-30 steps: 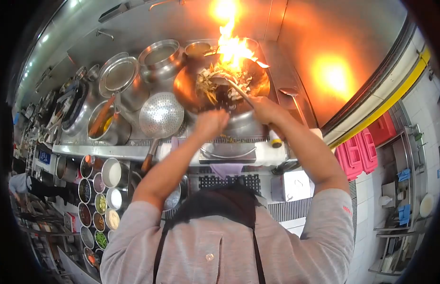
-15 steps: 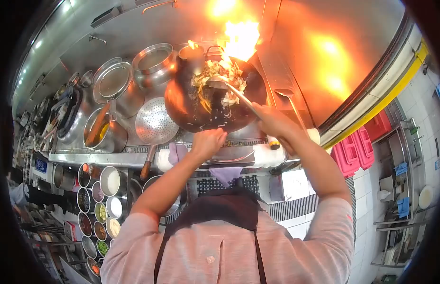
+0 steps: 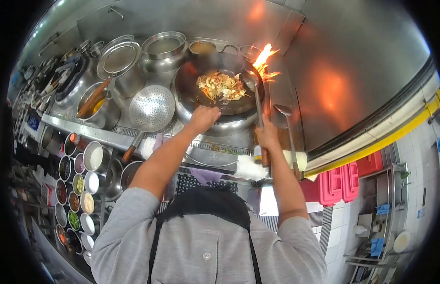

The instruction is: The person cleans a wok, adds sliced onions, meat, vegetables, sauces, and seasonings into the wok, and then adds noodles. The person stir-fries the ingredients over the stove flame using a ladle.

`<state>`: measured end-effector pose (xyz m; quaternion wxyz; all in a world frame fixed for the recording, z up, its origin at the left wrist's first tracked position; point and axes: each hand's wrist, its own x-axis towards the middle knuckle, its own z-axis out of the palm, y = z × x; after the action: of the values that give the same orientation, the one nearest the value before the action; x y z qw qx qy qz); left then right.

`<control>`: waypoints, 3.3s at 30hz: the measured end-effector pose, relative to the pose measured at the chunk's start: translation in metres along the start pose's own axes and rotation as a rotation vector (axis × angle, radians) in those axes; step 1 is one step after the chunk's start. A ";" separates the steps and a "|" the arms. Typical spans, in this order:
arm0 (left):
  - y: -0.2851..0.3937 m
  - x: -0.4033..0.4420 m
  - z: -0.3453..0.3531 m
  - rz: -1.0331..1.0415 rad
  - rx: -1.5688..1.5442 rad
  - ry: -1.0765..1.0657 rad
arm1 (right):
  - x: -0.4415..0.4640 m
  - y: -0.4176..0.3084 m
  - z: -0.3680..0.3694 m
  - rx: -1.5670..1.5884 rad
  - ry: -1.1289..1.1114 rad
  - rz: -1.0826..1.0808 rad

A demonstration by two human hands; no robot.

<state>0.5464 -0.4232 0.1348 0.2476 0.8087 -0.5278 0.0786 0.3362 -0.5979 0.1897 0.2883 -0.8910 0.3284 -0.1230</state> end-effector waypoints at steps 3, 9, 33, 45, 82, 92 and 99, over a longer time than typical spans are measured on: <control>0.002 -0.004 0.001 0.033 -0.029 0.063 | 0.025 0.021 0.032 0.194 -0.026 -0.070; 0.066 -0.096 -0.051 -0.019 -0.306 0.368 | 0.072 0.019 0.012 0.863 -0.432 0.040; 0.124 -0.237 0.273 -0.166 -0.569 -0.587 | 0.056 0.096 -0.078 -0.262 -0.289 -0.537; 0.136 -0.247 0.294 0.064 -0.217 -0.616 | 0.019 0.035 -0.070 0.939 -0.512 0.246; -0.089 -0.328 -0.104 -0.925 -0.150 0.505 | -0.151 -0.121 0.318 -0.208 -1.116 -0.595; -0.228 -0.338 -0.155 -0.691 -0.048 0.391 | -0.158 -0.120 0.344 -0.200 -1.048 -0.576; -0.178 -0.348 -0.174 -0.672 0.011 0.504 | -0.173 -0.108 0.391 -0.294 -1.034 -0.614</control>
<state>0.5788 0.0012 0.0936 0.3763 0.8927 -0.1573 0.1916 0.4214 -0.2485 -0.0658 0.2357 -0.9195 -0.1117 0.2941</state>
